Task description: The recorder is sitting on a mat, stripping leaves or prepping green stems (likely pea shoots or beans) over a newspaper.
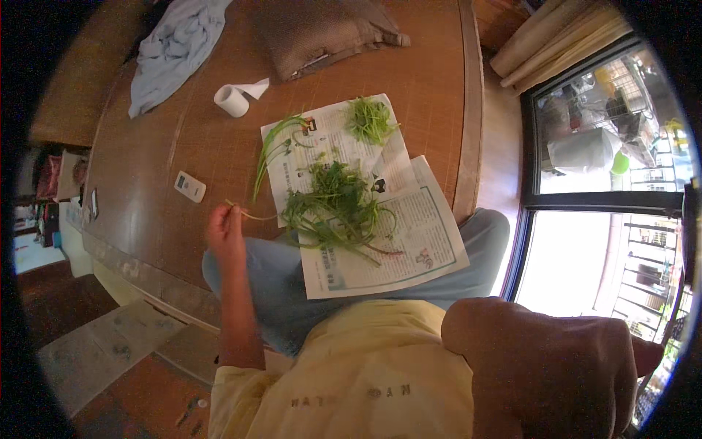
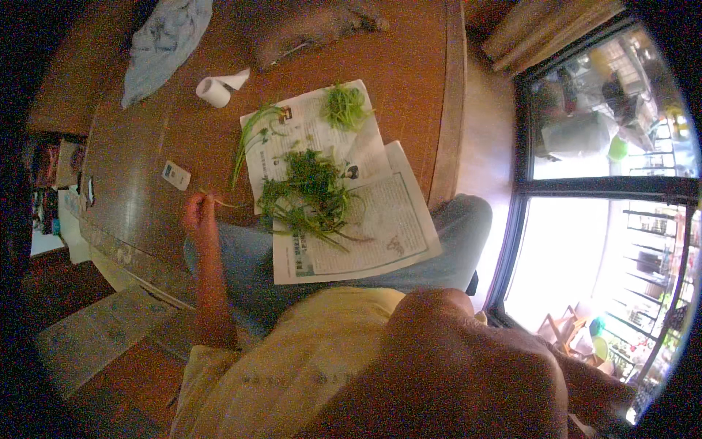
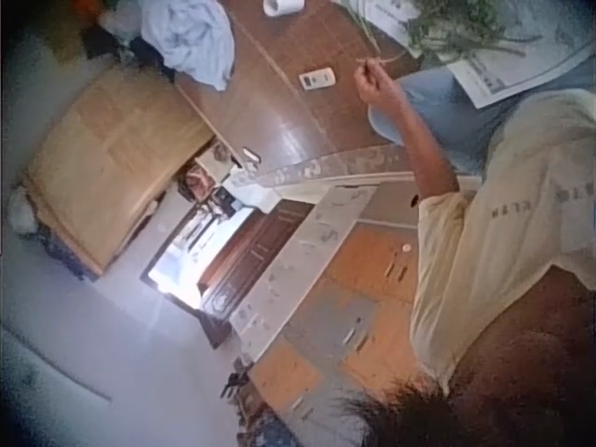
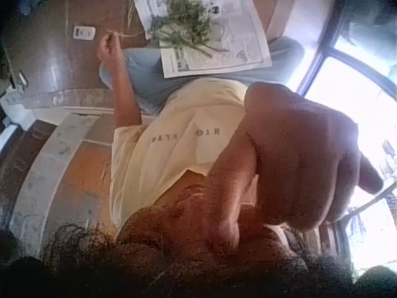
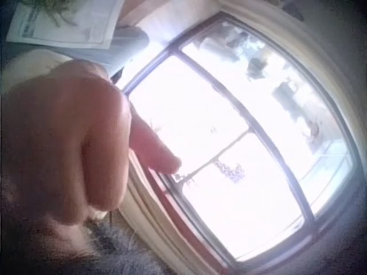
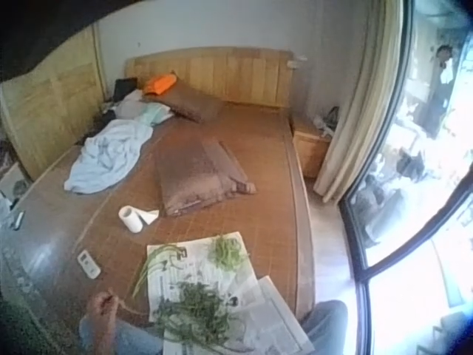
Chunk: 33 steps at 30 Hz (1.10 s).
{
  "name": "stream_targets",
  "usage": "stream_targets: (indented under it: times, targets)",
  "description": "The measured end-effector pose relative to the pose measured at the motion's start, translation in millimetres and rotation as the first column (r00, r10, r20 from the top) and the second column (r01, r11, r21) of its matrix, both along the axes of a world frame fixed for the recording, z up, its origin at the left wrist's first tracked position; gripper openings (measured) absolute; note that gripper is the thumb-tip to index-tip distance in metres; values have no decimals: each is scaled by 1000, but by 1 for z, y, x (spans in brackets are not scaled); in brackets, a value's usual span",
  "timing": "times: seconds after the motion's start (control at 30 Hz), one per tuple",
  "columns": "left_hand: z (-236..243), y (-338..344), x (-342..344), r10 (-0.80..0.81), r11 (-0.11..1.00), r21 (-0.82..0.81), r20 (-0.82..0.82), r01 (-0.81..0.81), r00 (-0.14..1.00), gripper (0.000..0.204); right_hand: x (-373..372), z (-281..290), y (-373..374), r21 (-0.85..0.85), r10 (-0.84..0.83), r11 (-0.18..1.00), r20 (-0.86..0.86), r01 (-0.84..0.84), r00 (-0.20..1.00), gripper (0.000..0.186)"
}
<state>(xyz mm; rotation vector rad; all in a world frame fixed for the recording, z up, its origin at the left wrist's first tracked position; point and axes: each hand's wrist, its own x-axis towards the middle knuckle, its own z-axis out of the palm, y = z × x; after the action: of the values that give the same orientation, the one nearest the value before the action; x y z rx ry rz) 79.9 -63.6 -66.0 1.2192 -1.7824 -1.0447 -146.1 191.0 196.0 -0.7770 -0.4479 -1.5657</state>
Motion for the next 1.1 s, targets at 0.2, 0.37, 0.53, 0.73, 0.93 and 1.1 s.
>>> stream_targets:
  times: [0.2, 0.37, 0.53, 0.73, 0.93, 1.1]
  targets:
    - [-18, -5, 24, 11, 997, 78, -83, -5, 996, 18, 0, -25, -18, -6, -188, 982, 43, 189, 981, 60]
    - [21, 28, -10, -131, 987, 90, 4, 130, 991, 18, -18, -80, -45, 138, -514, 743, -509, 655, 691, 50]
    - [66, 69, -45, -366, 927, 110, 67, 357, 928, 14, -13, -142, -68, -19, -156, 388, -987, 922, 45, 12]
    - [74, 78, -57, -501, 857, -80, 109, 510, 859, 10, -10, -163, -60, -59, -25, 500, -998, 864, -54, 8]
    - [88, 83, -71, -537, 777, -252, 215, 578, 816, 12, -14, -164, -56, -32, 16, 451, -999, 892, -44, 7]
    - [87, 82, -77, -553, 712, -331, 279, 619, 785, 16, -17, -182, -54, -210, -61, 508, -976, 835, -208, 11]
